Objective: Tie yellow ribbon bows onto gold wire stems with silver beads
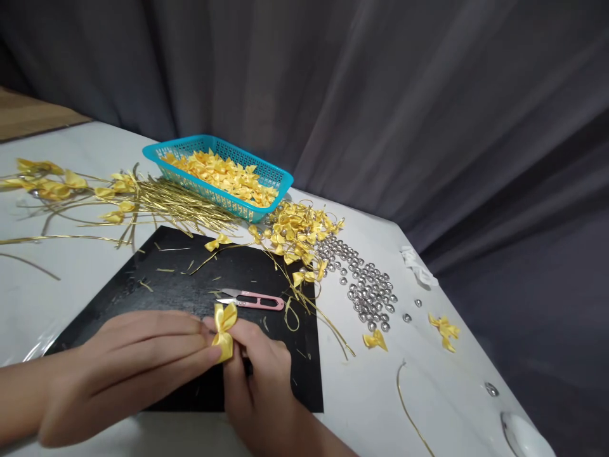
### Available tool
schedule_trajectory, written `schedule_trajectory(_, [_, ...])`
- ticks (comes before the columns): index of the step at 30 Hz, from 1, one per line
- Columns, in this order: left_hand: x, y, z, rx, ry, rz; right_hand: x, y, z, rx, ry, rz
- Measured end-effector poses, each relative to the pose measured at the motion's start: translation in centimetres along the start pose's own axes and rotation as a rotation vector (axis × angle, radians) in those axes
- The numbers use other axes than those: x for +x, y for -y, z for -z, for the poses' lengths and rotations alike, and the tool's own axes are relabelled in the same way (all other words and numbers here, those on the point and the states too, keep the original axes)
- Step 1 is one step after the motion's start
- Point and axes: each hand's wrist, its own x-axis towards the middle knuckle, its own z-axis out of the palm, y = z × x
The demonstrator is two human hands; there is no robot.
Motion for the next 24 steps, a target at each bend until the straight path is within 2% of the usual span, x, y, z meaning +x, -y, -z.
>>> schedule_trajectory(8, [-0.1,-0.1,0.1,0.085,0.083,-0.055,0.0,-0.2,0.0,0.038,0.017,-0.07])
schedule_trajectory(12, [0.1,0.5,0.2,0.089,0.075,-0.101,0.0,-0.2,-0.2,-0.003,-0.007,-0.044])
schedule_trajectory(15, [0.6,0.7,-0.1,0.092,0.019,-0.113,0.2,-0.2,-0.5,-0.119,-0.098,-0.02])
schedule_trajectory(19, [1.1,0.5,-1.0,0.0,-0.117,0.128,0.7,0.0,-0.9,-0.309,-0.199,0.02])
schedule_trajectory(22, [1.2,0.2,-1.4,-0.072,-0.131,0.245,0.8,0.2,-1.1,-0.322,-0.211,0.02])
schedule_trajectory(24, [1.4,0.2,-1.5,-0.151,-0.095,0.437,0.8,0.3,-1.1,-0.307,-0.214,0.015])
